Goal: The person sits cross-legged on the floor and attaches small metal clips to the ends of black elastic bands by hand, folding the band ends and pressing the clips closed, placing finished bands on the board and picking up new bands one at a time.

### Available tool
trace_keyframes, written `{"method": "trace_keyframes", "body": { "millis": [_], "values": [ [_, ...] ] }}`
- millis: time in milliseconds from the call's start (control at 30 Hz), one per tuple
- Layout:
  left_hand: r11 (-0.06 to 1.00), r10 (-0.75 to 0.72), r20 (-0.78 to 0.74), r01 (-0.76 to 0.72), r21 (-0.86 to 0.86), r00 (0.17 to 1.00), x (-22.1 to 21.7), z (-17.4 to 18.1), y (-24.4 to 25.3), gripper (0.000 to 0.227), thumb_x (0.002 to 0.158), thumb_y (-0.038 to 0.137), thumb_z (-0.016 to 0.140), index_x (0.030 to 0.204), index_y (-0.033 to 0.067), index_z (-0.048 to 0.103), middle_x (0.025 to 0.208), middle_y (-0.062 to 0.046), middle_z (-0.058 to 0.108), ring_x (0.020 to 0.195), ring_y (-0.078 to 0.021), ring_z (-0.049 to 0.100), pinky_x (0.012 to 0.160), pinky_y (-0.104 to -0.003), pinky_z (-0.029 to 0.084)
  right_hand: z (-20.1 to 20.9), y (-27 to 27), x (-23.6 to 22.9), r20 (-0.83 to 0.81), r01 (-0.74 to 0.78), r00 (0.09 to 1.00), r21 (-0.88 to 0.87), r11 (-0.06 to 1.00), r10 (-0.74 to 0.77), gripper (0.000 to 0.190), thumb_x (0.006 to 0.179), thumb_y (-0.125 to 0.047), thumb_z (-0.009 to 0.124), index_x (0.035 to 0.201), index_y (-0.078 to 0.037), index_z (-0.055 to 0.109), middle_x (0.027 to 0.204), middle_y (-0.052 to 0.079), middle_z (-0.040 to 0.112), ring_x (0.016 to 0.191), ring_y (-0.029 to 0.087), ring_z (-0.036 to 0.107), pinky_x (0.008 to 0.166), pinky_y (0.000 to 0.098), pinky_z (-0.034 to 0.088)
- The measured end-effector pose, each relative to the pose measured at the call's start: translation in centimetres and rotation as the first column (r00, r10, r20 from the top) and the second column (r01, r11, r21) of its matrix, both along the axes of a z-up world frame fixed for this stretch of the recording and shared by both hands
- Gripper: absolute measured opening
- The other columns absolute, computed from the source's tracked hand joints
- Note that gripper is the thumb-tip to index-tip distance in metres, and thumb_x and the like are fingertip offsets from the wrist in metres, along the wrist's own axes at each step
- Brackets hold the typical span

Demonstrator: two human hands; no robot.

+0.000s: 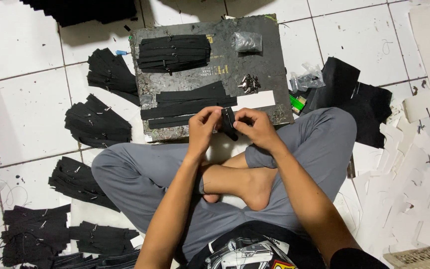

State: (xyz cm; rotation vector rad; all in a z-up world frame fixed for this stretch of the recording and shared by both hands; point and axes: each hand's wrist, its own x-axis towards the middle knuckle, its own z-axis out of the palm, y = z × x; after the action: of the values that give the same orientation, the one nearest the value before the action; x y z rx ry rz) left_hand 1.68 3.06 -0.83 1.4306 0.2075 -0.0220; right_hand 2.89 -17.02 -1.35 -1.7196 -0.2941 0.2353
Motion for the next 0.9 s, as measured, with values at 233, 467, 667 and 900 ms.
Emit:
{"method": "trace_keyframes", "body": {
  "millis": [233, 467, 667, 900],
  "values": [
    [0.981, -0.052, 0.023, 0.047, 0.189, 0.998, 0.0, 2.1, 1.1, 0.006, 0.09, 0.014, 0.077, 0.091, 0.0106, 0.081, 0.064, -0.004, 0.069, 0.062, -0.0092, 0.057, 0.058, -0.025, 0.047, 1.9, 0.1, 0.5, 0.02, -0.086, 0.996, -0.032, 0.996, 0.087, 0.006, 0.086, -0.012, 0.075, 0.087, -0.006, 0.073, 0.093, 0.011, 0.075, 0.092, 0.025, 0.068, 0.087, 0.041, 0.051],
    [0.977, -0.053, 0.055, 0.041, 0.212, 0.997, -0.1, 1.5, 0.9, 0.006, 0.092, 0.013, 0.075, 0.09, 0.0101, 0.08, 0.067, -0.005, 0.071, 0.065, -0.0106, 0.059, 0.061, -0.028, 0.05, 1.3, 0.0, 0.2, -0.083, -0.029, 0.996, 0.007, 1.0, 0.029, 0.022, 0.088, -0.02, 0.074, 0.106, -0.007, 0.072, 0.093, 0.008, 0.073, 0.09, 0.017, 0.063, 0.085, 0.0373, 0.051],
    [0.962, -0.071, 0.145, 0.029, 0.271, 0.987, -0.8, 1.7, -0.2, 0.005, 0.093, 0.014, 0.074, 0.091, 0.0116, 0.077, 0.074, -0.008, 0.073, 0.071, -0.0163, 0.066, 0.068, -0.033, 0.053, 1.4, 1.5, -0.6, -0.083, 0.094, 0.992, 0.0, 0.996, -0.094, 0.024, 0.089, -0.022, 0.081, 0.107, -0.007, 0.075, 0.081, 0.004, 0.069, 0.077, 0.01, 0.06, 0.072, 0.0245, 0.05],
    [0.961, 0.003, 0.214, -0.062, 0.27, 0.977, -1.0, 1.8, -0.7, 0.011, 0.099, 0.013, 0.067, 0.094, 0.0064, 0.073, 0.077, -0.013, 0.069, 0.075, -0.0202, 0.063, 0.07, -0.038, 0.051, 1.5, 1.9, -0.5, -0.049, 0.085, 0.995, -0.054, 0.995, -0.087, 0.012, 0.089, -0.019, 0.08, 0.094, -0.008, 0.076, 0.071, 0.004, 0.069, 0.068, 0.01, 0.058, 0.065, 0.0249, 0.047]
  ]
}}
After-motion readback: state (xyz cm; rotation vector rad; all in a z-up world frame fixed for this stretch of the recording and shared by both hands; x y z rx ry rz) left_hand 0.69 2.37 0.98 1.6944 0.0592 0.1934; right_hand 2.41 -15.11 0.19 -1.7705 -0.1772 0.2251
